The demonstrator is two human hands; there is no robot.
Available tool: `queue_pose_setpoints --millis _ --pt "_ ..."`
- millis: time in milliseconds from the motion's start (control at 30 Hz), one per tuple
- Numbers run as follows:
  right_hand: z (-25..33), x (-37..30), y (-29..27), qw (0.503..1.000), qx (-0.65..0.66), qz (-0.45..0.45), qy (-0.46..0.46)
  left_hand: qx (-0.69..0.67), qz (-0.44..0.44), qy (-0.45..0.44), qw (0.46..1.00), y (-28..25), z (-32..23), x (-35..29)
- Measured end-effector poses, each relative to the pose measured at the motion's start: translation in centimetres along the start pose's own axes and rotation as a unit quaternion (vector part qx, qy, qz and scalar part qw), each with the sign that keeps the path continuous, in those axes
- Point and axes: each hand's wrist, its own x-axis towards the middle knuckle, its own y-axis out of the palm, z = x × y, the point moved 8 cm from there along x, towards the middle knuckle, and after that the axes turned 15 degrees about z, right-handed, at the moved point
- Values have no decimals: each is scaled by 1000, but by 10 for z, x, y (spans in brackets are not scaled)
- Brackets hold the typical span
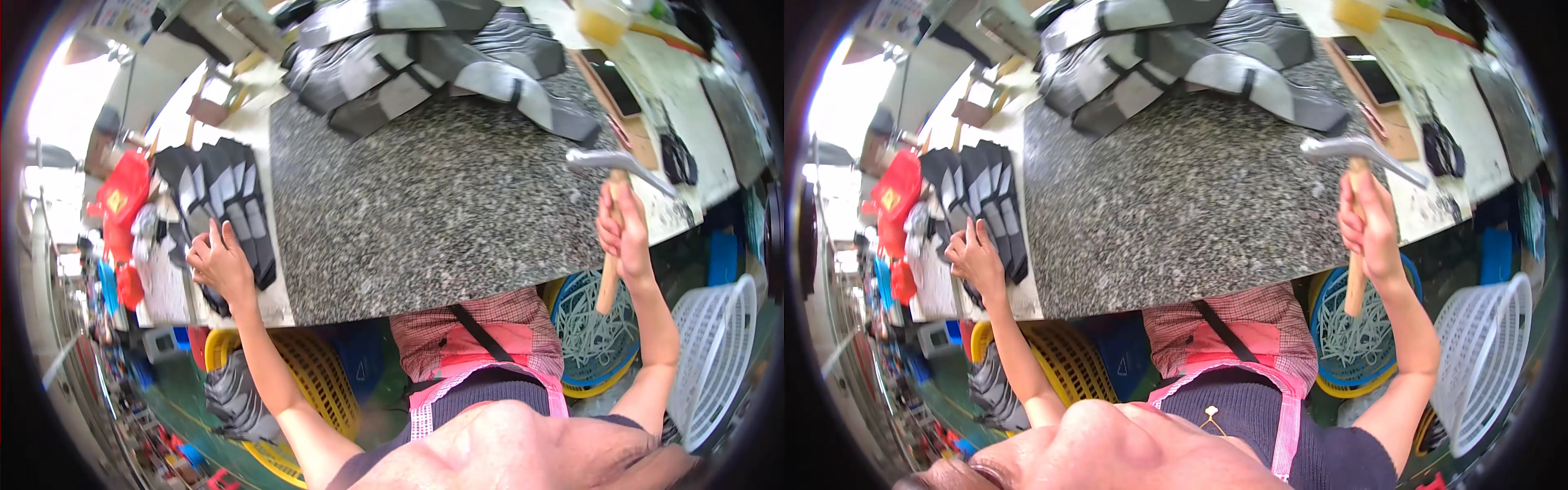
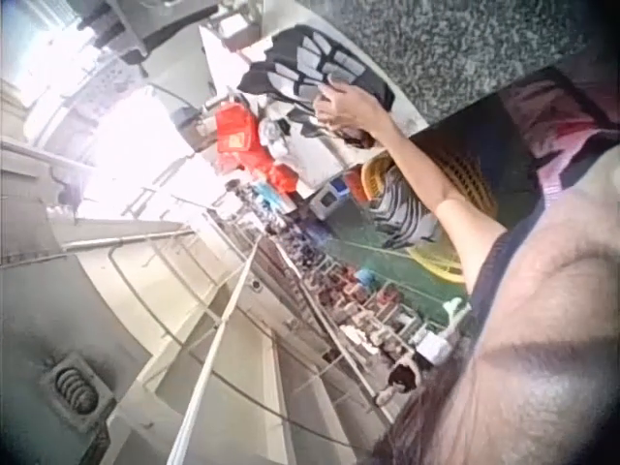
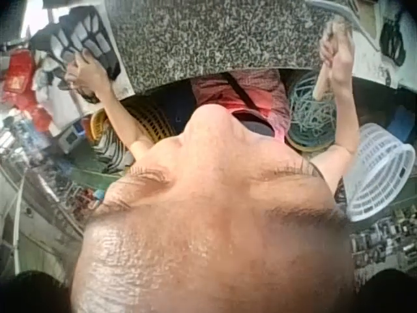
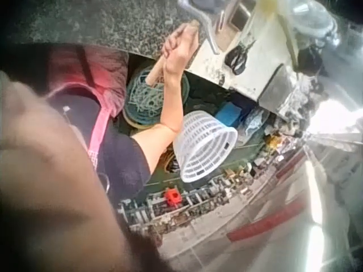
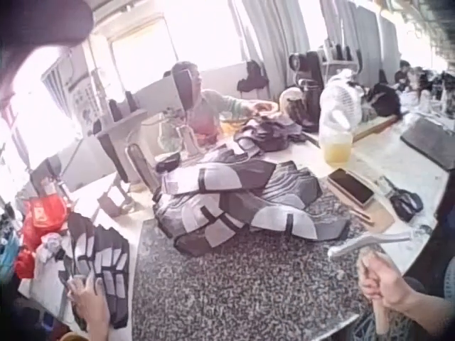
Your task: Flattening and pressing shoe upper components using a hammer at a workbench.
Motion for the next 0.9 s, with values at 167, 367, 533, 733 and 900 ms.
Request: queue_pose_setpoints --millis 167,367,533,733,900 --pt "21 16 -3 998 -44 -19 -28 -355 -24 366 860 -107 -199 -7" --pt "20 15 14 991 -122 -6 -50 -376 -72 585 715 -166 -373 -29" --pt "1 -3 5 995 -92 -1 -47 -229 -16 604 764 -164 -442 -20" --pt "1 -44 -19 964 -6 -82 -254 -244 -11 688 683 -216 -379 -134" --pt "8 -61 -17 948 -43 -76 -306 -339 390 628 582 -190 -317 -161"
